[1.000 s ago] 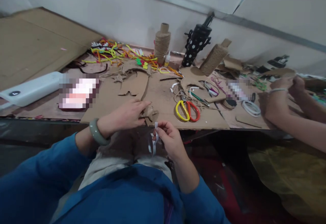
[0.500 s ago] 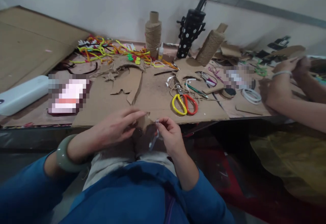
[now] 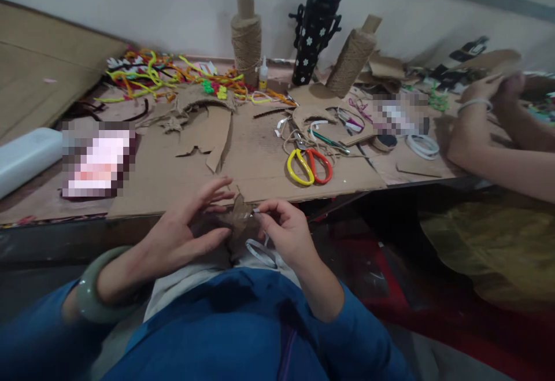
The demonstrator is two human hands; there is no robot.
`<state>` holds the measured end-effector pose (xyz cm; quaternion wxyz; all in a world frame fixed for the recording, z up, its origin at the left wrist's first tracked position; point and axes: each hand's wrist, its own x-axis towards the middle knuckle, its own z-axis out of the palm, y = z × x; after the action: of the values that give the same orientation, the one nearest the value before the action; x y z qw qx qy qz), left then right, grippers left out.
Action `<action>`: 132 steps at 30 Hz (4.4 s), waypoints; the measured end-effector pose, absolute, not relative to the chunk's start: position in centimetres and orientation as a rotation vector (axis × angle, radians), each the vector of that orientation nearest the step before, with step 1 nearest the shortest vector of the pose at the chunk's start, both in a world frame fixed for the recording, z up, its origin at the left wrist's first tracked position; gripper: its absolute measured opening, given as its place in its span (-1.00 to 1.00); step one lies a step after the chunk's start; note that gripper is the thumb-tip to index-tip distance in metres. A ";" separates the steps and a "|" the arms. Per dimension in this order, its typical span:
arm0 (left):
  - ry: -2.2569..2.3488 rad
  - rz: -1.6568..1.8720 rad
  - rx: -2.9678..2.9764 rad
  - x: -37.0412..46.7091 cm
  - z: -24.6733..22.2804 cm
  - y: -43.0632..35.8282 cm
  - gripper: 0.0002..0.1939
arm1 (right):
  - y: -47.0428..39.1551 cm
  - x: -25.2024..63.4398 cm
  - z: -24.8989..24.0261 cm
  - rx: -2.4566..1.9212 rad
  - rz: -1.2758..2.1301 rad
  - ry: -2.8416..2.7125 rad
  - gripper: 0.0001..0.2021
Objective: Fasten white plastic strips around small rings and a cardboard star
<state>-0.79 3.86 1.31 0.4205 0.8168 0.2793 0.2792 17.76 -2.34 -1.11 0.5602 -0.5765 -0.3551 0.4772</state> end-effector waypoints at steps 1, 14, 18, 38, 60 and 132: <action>0.739 0.758 1.890 -0.5 0.9 3.6 -0.39 | -2.3 17.6 -1.1 -1.361 1.119 -0.834 -0.83; 0.894 0.824 1.110 1.1 0.0 4.0 -0.95 | -2.2 17.4 -1.1 -1.301 0.894 -1.165 -0.96; 0.940 0.899 0.907 1.2 -0.5 4.2 -0.87 | -2.3 17.3 -1.0 -1.311 0.743 -1.197 -0.92; 0.890 1.041 1.088 2.0 -0.7 2.1 -0.93 | -2.1 14.4 0.1 -1.366 0.812 -1.164 -0.91; 0.827 1.062 1.144 1.9 -0.8 1.1 -0.91 | -2.2 14.3 0.1 -1.420 0.655 -1.242 -0.93; 1.013 1.271 0.765 1.9 -0.9 3.3 -0.70 | -1.1 15.7 -2.5 -1.430 1.089 -1.088 -0.85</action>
<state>1.85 3.27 -0.95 0.6232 0.3330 0.4410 0.5535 15.67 -1.13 -2.53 0.4970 -0.5907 -0.4494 0.4496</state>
